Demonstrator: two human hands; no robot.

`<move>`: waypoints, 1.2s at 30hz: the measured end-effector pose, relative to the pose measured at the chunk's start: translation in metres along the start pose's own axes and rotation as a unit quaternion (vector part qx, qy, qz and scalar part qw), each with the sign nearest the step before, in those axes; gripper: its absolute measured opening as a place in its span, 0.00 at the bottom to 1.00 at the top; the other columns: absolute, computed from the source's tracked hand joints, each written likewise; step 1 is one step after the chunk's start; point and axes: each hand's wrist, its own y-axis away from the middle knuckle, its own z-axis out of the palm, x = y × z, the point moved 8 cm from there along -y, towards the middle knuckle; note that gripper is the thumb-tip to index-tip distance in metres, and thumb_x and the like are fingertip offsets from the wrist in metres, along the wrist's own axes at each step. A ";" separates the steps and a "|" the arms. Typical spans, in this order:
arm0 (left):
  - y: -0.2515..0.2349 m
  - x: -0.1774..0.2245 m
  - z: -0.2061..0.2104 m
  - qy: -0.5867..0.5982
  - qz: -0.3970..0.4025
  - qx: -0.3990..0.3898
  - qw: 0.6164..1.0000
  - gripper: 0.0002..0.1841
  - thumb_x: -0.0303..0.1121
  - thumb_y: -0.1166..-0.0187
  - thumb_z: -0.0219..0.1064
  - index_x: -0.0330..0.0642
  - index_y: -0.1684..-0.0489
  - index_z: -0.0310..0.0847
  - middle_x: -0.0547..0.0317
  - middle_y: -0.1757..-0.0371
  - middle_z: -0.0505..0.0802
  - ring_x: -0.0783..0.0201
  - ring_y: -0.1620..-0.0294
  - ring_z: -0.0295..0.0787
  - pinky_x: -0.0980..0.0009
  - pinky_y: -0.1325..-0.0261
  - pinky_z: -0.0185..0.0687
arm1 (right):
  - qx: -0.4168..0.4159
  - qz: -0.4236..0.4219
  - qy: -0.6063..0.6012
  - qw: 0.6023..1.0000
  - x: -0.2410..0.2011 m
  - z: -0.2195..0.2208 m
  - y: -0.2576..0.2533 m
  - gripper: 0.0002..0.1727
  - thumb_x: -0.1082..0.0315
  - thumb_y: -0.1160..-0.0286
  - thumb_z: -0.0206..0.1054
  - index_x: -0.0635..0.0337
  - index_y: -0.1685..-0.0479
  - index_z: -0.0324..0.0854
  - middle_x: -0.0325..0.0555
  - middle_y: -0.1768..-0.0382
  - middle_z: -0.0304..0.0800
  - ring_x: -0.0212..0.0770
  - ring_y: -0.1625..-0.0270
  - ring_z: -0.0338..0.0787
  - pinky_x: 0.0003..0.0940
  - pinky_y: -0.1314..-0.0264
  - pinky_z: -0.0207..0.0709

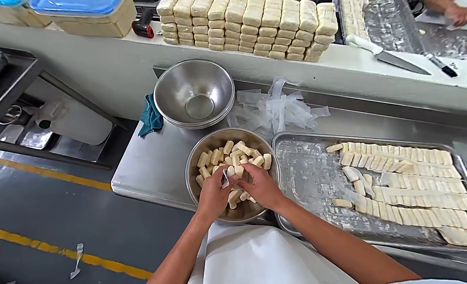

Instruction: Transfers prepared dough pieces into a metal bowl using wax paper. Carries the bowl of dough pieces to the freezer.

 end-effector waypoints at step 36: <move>-0.003 0.005 0.004 0.139 0.029 -0.023 0.990 0.22 0.29 0.25 0.75 0.41 0.32 0.81 0.56 0.47 0.95 0.63 0.49 0.94 0.64 0.43 0.92 | 0.058 -0.064 -0.115 0.990 0.002 -0.042 0.013 0.24 0.75 0.29 0.75 0.64 0.31 0.80 0.49 0.40 0.90 0.37 0.43 0.93 0.34 0.36 0.88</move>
